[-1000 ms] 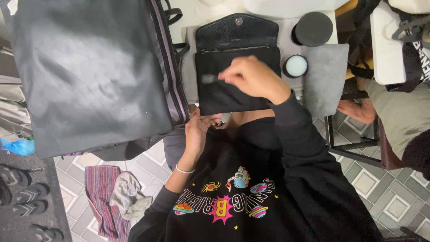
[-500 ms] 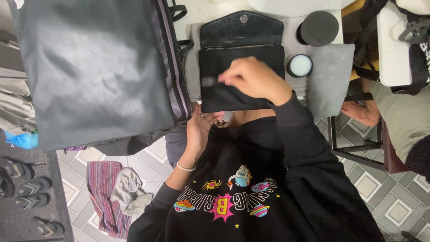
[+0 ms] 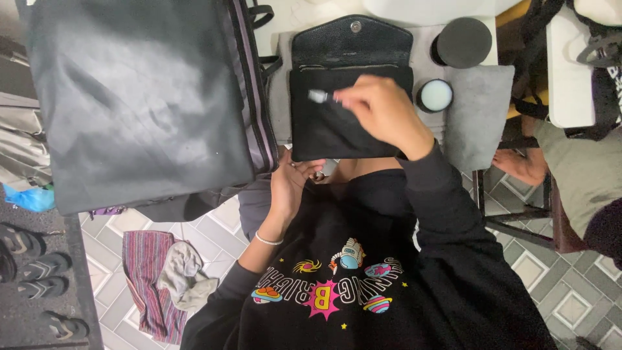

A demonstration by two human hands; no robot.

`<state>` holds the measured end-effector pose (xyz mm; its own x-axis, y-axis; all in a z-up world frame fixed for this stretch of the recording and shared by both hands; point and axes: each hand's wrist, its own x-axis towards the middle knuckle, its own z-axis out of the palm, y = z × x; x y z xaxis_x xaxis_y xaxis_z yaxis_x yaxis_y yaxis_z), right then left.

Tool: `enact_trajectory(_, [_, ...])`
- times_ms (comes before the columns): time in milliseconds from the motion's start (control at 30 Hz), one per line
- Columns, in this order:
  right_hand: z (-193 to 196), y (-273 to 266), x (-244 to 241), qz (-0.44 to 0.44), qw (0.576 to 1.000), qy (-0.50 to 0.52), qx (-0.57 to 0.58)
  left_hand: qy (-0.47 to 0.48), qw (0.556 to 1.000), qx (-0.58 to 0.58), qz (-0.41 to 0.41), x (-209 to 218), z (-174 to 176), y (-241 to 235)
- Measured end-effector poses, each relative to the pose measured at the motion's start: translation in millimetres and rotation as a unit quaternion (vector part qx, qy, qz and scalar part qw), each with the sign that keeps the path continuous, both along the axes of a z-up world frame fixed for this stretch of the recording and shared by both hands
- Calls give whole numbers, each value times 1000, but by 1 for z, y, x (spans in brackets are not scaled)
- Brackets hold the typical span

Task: The person cleans a black wallet using a small brush and a round sponge. They apply a substance from a small container to the sponge and rub it onto the wallet's surface. The person also handles a small knife-like tool with a grey cap.

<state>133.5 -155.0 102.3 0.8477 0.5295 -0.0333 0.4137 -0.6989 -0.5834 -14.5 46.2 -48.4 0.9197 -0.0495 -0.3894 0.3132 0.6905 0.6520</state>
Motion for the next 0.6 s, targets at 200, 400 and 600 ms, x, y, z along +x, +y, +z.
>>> enact_trajectory(200, [25,-5,-4,88,982,166,11,16,999,-21,46,2,31,-5])
enact_trajectory(400, [5,-2,-6,40,995,35,79,3,997,-7,80,5,51,-9])
enact_trajectory(600, [21,-13,-22,-34,996,72,35,4,996,-32,84,3,48,-9])
